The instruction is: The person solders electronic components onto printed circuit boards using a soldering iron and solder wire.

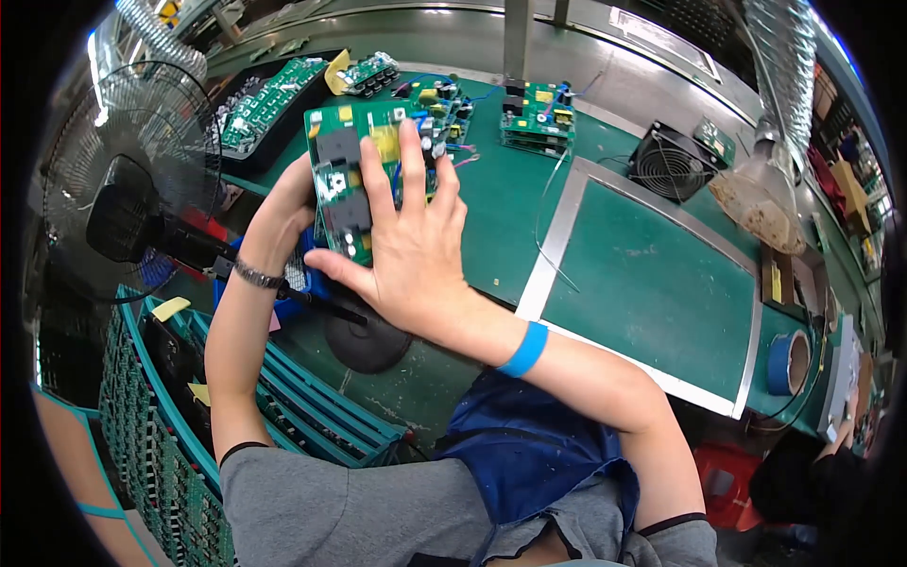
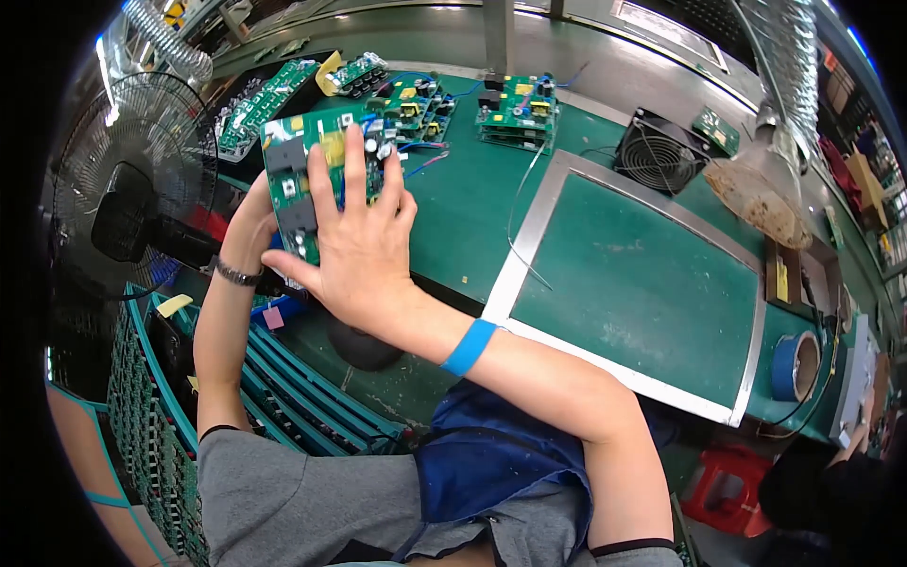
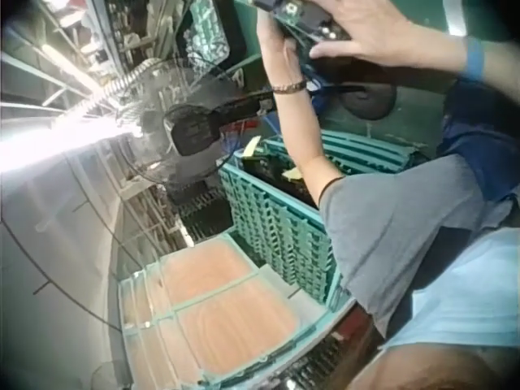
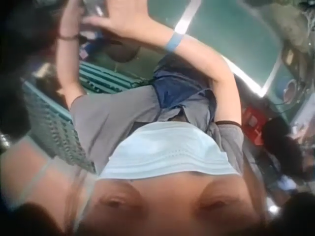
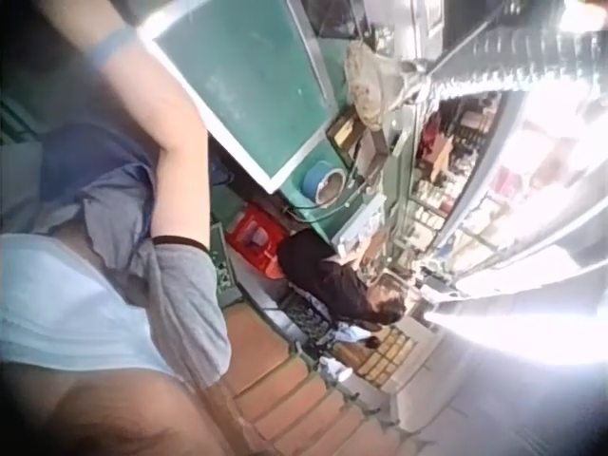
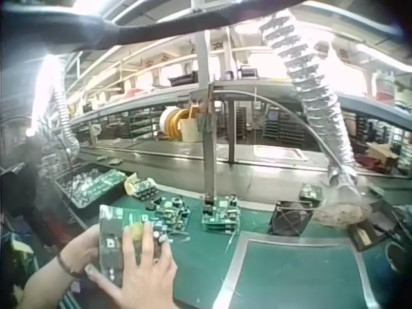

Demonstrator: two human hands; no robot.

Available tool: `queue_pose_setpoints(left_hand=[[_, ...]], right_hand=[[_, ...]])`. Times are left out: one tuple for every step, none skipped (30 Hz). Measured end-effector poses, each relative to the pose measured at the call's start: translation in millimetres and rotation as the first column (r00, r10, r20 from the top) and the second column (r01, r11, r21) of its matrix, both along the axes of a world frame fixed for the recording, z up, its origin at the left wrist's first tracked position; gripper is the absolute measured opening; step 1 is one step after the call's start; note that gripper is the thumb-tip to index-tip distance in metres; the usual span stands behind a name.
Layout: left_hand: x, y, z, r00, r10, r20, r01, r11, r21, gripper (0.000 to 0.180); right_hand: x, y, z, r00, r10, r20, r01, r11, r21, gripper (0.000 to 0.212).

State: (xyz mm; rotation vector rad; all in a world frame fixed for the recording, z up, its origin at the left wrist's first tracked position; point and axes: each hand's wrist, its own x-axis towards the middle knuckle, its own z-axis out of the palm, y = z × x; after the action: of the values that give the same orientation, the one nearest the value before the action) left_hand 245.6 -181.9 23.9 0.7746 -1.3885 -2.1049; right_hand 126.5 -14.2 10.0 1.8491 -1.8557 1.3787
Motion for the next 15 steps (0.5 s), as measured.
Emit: queue_pose_setpoints(left_hand=[[-10,3,1,0.999,-0.029,-0.043,0.027,0.998,-0.065,0.042],[-7,6,3,0.956,-0.191,-0.224,0.185,0.981,-0.050,0.044],[0,-15,-8,0.924,-0.244,-0.295,0.260,0.966,0.013,0.045],[2,-23,-10,0.878,-0.288,-0.383,0.339,0.938,0.072,0.045],[12,-22,-13,0.972,-0.061,-0.227,0.077,0.995,0.062,0.047],[19,-23,-12,0.971,-0.070,-0.227,0.092,0.992,0.087,0.046],[25,-27,-16,0.973,-0.058,-0.223,0.080,0.993,0.091,0.046],[27,-39,-17,0.980,-0.021,-0.198,0.039,0.995,0.087,0.046],[28,-57,-17,0.985,0.016,-0.173,-0.001,0.997,0.081,0.046],[31,-66,-20,0.987,0.049,-0.151,-0.038,0.997,0.072,0.046],[39,-75,-22,0.988,0.082,-0.130,-0.075,0.995,0.062,0.046],[49,-85,-23,0.987,0.116,-0.111,-0.111,0.993,0.050,0.046],[54,-94,-22,0.984,0.148,-0.095,-0.146,0.989,0.034,0.045],[60,-100,-23,0.980,0.181,-0.080,-0.180,0.984,0.018,0.045],[61,-107,-26,0.975,0.212,-0.066,-0.213,0.977,0.000,0.045]], right_hand=[[-7,-7,5,1.000,0.014,-0.021,-0.014,1.000,0.027,0.100],[-8,-13,12,0.998,0.045,-0.034,-0.043,0.998,0.048,0.099],[-9,-20,20,0.998,0.057,-0.028,-0.056,0.997,0.049,0.099],[-7,-27,25,0.993,0.102,-0.062,-0.095,0.990,0.102,0.098],[-4,-35,29,0.984,0.149,-0.092,-0.134,0.979,0.154,0.096],[-1,-46,32,0.977,0.192,-0.097,-0.172,0.969,0.177,0.093],[-1,-56,36,0.970,0.232,-0.067,-0.214,0.955,0.205,0.091],[1,-66,40,0.962,0.272,-0.035,-0.257,0.938,0.233,0.089],[4,-76,43,0.952,0.305,-0.020,-0.291,0.925,0.243,0.085],[6,-88,43,0.940,0.340,-0.011,-0.327,0.912,0.246,0.084],[8,-100,43,0.936,0.352,-0.021,-0.337,0.908,0.248,0.082],[12,-111,44,0.931,0.364,-0.033,-0.345,0.905,0.250,0.080],[16,-122,43,0.927,0.374,-0.037,-0.354,0.902,0.247,0.080],[21,-133,42,0.932,0.360,-0.032,-0.341,0.904,0.259,0.080],[23,-144,42,0.938,0.346,-0.028,-0.326,0.906,0.271,0.080]])
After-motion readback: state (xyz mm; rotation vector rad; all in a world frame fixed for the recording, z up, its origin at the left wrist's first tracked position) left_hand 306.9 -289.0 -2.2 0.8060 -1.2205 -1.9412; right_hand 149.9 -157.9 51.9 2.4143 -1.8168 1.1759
